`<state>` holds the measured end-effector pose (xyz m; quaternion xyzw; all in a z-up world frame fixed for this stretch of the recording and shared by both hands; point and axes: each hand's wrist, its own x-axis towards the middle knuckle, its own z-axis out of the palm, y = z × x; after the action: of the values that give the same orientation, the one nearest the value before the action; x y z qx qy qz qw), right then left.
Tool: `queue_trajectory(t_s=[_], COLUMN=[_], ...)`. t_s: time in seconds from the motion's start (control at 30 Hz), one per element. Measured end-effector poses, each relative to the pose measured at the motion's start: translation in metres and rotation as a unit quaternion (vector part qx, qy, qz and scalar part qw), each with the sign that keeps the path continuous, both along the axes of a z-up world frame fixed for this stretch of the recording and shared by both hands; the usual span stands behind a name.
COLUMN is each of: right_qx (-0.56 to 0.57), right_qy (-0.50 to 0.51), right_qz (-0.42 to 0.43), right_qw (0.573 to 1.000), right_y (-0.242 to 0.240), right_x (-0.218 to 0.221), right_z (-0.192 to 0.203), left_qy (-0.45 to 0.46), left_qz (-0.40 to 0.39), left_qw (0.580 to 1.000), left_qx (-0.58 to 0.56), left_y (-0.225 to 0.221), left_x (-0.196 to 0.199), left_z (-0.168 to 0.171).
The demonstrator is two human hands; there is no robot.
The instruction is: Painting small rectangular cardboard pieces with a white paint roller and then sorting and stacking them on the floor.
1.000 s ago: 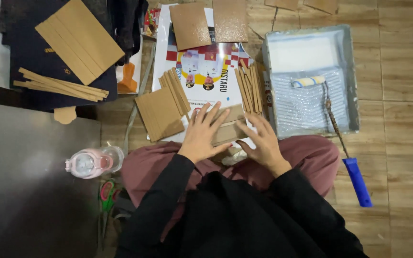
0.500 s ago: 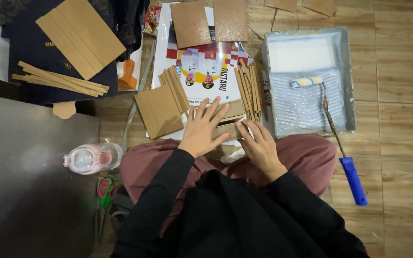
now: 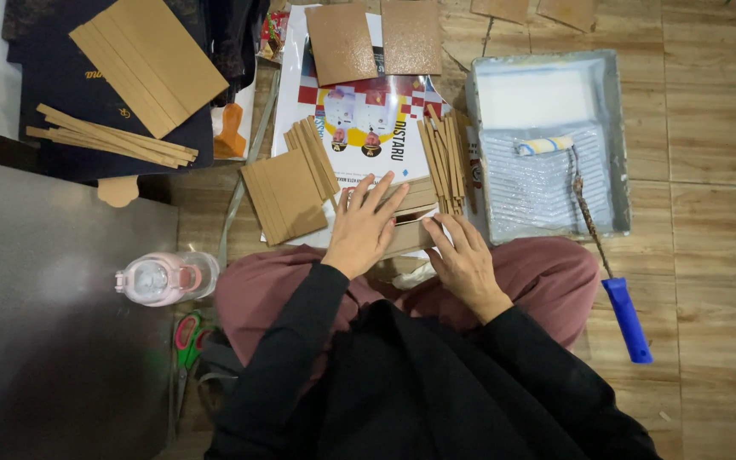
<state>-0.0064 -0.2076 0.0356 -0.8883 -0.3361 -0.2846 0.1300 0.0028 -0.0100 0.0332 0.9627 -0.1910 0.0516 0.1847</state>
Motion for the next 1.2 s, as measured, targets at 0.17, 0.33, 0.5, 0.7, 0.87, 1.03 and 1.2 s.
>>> queue_trajectory(t_s=[0.17,0.33,0.5,0.7,0.87,1.03,1.2], right_qx=[-0.008,-0.022,-0.023,0.024,-0.022,-0.078,-0.145], right_qy=[0.0,0.003,0.032,0.123,0.084,0.103,0.109], right_qz=[-0.007,-0.01,-0.011,0.038,0.047,0.063,0.065], right_qw=[1.0,1.0,0.999,0.991,0.995,0.99,0.981], right_y=[0.002,0.0,0.0,-0.006,0.005,0.007,0.006], right_x=[-0.001,-0.003,-0.004,0.015,0.036,0.05,0.057], right_z=[0.005,0.001,0.011,0.01,0.021,0.036,0.032], left_qy=[0.016,0.038,0.047,0.001,-0.006,-0.003,-0.004], left_qz=[0.049,0.086,0.136,0.14,0.125,0.125,0.129], left_qw=[0.997,0.994,0.989,0.99,0.992,0.992,0.992], left_qx=[-0.052,-0.06,-0.039,-0.028,-0.022,-0.018,-0.009], left_y=[-0.007,-0.012,-0.022,-0.022,-0.02,-0.02,-0.021], left_x=[-0.005,-0.008,-0.01,-0.011,-0.011,-0.011,-0.01], left_z=[-0.003,0.007,0.007,-0.001,-0.002,0.001,-0.001])
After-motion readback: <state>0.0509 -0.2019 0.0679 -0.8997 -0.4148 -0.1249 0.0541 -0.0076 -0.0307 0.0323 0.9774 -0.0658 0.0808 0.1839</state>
